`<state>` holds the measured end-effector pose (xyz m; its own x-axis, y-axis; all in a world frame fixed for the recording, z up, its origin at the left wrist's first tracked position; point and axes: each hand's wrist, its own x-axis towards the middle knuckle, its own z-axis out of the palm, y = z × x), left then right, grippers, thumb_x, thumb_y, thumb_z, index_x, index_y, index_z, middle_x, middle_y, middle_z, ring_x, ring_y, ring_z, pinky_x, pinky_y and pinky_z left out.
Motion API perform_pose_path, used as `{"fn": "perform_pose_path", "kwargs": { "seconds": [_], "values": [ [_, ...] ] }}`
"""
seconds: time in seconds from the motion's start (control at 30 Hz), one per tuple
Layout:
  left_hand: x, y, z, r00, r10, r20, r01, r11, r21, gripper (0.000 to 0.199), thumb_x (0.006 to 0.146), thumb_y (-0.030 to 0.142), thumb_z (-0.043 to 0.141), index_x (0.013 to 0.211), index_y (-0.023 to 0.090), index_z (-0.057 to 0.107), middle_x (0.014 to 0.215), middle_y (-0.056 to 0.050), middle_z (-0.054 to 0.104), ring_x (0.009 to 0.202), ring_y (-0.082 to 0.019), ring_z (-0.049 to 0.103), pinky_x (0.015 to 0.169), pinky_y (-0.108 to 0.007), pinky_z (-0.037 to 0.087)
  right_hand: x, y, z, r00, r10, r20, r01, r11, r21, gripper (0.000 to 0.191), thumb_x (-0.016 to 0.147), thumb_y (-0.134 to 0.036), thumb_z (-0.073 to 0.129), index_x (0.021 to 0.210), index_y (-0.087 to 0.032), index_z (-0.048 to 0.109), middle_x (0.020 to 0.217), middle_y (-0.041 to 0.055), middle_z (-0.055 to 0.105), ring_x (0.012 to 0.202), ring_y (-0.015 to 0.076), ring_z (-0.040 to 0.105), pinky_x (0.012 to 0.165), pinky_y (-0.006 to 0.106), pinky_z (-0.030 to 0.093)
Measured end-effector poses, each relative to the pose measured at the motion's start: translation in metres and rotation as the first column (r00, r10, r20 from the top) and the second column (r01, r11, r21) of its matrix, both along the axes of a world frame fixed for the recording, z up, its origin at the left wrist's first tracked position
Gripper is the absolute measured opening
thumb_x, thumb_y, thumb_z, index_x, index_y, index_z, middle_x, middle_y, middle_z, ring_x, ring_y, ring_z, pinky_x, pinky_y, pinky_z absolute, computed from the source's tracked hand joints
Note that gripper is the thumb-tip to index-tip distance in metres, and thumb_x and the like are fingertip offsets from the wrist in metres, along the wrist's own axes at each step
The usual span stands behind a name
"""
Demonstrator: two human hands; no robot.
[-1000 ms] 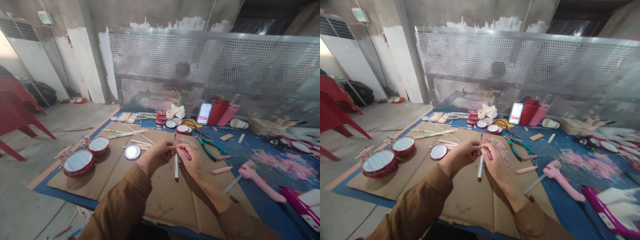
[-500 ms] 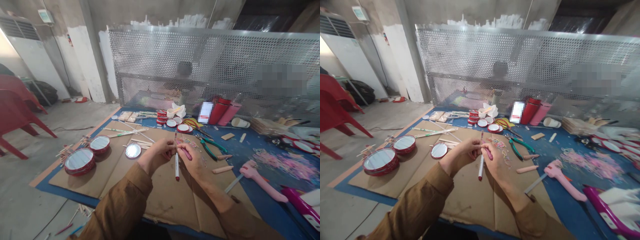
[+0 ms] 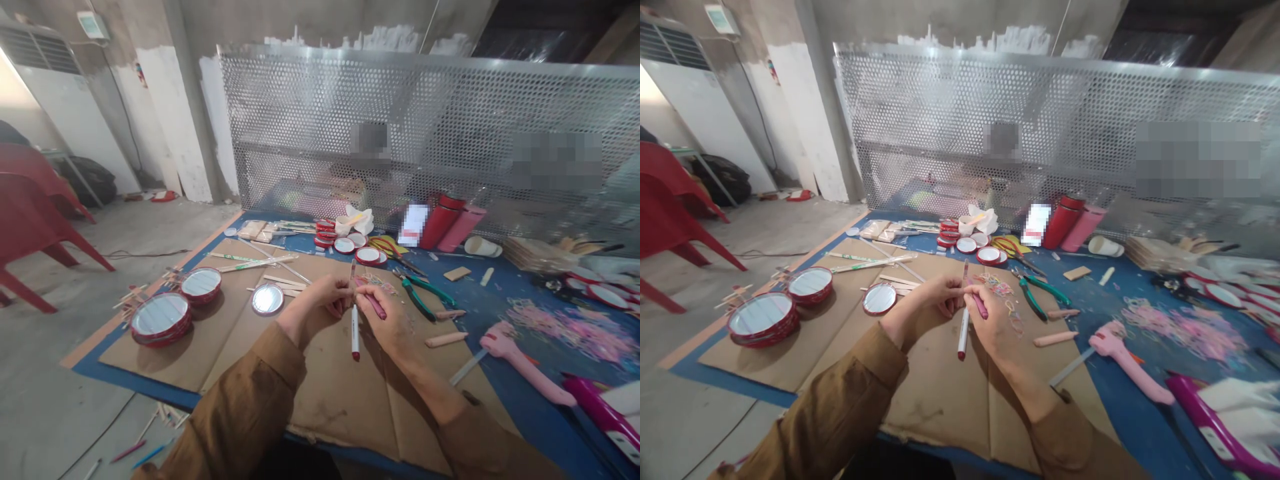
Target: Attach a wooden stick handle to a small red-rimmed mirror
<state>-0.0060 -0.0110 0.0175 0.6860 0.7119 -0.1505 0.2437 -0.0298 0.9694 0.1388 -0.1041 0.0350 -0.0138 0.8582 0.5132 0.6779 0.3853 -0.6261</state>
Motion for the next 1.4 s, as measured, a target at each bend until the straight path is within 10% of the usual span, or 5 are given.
{"fn": "perform_pose_path", "kwargs": {
  "seconds": [1.4],
  "values": [
    [-0.003,-0.005,0.011,1.000,-0.018,0.013,0.019,0.998,-0.059,0.019,0.089,0.029,0.053,0.076,0.015,0.051,0.054,0.004,0.052,0.044,-0.009,0.053,0.048,-0.022,0.046,0.002,0.001,0.001,1.000,0.019,0.019,-0.020,0.998,0.052,0.019,0.087,-0.035,0.052,0.089,-0.021,0.064,0.081,0.0035,0.069,0.076,0.0194,0.062,0.069,0.031,0.047]
  ]
}}
